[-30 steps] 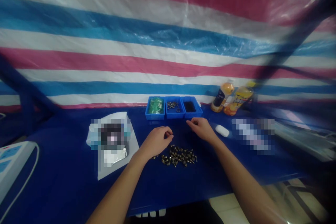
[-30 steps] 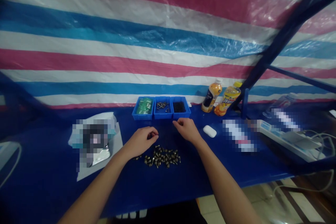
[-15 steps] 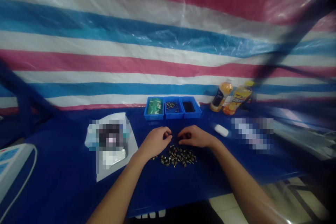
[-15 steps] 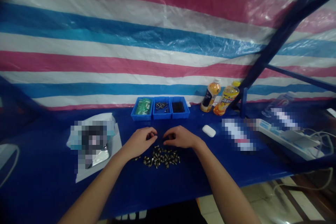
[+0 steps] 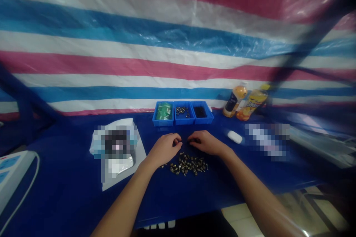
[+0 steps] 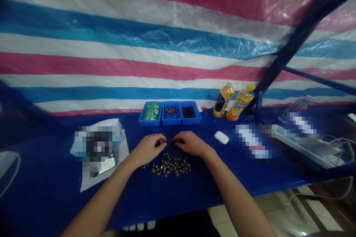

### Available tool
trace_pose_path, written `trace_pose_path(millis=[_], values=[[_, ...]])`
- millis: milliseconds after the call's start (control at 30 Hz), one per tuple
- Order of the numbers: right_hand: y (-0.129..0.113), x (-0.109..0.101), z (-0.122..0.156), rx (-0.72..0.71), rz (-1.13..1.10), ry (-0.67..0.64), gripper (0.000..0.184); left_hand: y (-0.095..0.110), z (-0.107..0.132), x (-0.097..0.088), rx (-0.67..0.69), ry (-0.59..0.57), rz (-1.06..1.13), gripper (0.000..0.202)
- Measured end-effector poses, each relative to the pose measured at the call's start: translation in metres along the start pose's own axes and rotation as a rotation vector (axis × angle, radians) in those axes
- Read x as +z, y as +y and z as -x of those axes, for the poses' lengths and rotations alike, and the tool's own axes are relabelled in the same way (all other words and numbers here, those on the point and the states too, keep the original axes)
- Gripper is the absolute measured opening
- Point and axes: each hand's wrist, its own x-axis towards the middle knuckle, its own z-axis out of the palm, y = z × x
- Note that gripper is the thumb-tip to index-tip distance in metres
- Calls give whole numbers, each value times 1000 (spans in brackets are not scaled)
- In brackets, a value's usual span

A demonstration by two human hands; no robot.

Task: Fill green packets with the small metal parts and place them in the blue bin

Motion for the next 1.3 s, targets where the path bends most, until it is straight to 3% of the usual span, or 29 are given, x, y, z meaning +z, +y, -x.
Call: trace_pose_path(millis=[167, 333, 500, 733, 833, 933, 1200, 1300], values=[[5, -9, 4, 69, 29, 104, 20, 1, 1, -1, -7, -1, 1, 16], [13, -6, 5, 134, 71, 30, 21, 3, 2, -2, -11, 1, 3, 17], [13, -1, 3, 78, 57, 3, 9, 3, 2, -2, -6, 2, 9, 15], [2, 1, 0, 12, -54, 105, 25, 5, 1, -3, -8, 2, 3, 15], [-1, -1, 1, 28, -90, 134, 21, 5, 1, -3, -6, 3, 1, 15], [-2, -4, 2, 92, -187, 191, 15, 4, 2, -3, -13, 4, -2, 15], [10, -9, 2, 318, -157, 381, 39, 5, 2, -3, -3, 0, 4, 15], [19, -10, 1, 377, -228, 537, 36, 4, 2, -2, -9, -2, -1, 17]])
